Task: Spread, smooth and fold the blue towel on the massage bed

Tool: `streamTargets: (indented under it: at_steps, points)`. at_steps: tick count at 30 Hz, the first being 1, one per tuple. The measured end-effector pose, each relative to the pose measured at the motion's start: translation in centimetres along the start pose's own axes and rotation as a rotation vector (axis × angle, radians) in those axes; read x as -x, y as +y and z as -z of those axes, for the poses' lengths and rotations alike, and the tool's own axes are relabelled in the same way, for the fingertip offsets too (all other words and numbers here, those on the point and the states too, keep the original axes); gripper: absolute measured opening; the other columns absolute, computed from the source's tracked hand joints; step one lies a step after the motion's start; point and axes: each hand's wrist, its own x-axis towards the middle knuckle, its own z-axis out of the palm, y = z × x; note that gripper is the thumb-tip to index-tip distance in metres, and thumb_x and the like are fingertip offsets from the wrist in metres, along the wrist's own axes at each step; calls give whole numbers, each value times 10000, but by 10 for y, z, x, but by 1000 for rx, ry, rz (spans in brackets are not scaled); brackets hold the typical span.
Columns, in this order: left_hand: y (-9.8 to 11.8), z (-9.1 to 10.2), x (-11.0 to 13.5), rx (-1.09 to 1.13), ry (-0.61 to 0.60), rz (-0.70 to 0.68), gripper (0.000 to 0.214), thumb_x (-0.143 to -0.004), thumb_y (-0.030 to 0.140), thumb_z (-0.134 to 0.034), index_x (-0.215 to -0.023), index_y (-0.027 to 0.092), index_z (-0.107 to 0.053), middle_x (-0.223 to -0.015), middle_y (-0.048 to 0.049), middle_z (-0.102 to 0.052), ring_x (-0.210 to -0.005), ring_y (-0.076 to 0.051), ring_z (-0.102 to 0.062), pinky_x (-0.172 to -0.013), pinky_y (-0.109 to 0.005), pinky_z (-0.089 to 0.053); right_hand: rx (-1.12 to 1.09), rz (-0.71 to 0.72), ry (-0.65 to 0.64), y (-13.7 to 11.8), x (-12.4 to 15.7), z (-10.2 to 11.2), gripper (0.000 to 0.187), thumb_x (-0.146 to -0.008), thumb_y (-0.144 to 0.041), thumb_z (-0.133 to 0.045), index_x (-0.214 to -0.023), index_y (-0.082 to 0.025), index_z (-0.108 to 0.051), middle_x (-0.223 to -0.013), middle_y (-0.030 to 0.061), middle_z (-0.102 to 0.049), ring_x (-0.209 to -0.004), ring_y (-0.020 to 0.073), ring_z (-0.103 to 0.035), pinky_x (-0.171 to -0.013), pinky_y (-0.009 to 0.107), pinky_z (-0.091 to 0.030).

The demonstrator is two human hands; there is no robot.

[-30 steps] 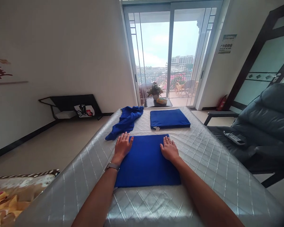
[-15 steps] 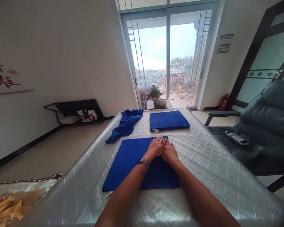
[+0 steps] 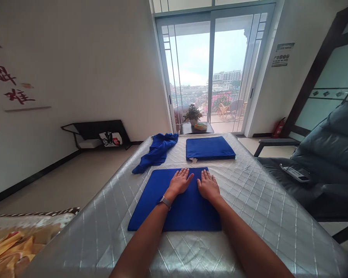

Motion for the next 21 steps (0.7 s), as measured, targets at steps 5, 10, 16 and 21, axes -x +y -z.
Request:
streamTargets:
  at_steps: [5, 10, 16, 21]
  points:
    - [-61, 15, 22, -47, -29, 121, 640, -1039, 528, -164, -1567, 204, -324, -1633, -90, -297, -1521, -227, -225, -1243, -477, -170, -8, 4, -8, 1, -1, -2, 673, -1020, -416, -200, -1588, -55, -219, -1665, 85, -166, -1538, 196, -109, -1238, 385, -61]
    - [-119, 23, 46, -66, 16, 251, 645, -1038, 505, -201, -1563, 154, -329, -1630, -126, -292, -1517, -254, -239, -1236, -470, -188, 4, 9, -2, 2, 0, -2, 678, -1019, -418, -198, -1588, -50, -220, -1665, 94, -171, -1539, 202, -103, -1237, 391, -61]
    - [-140, 22, 55, -50, 39, 308, 737, -1029, 565, -156, -1559, 77, -311, -1634, -153, -269, -1520, -250, -228, -1235, -415, -201, 40, 8, -2, 1, 0, -2, 679, -1021, -421, -195, -1587, -48, -220, -1666, 92, -168, -1539, 204, -110, -1238, 391, -68]
    - [-137, 22, 56, -48, 59, 298, 775, -1023, 595, -125, -1550, 62, -323, -1624, -169, -285, -1513, -250, -249, -1236, -419, -211, 51, 10, -22, 0, 1, 2, 674, -1025, -412, -183, -1592, -49, -196, -1668, 92, -154, -1539, 212, -107, -1237, 396, -76]
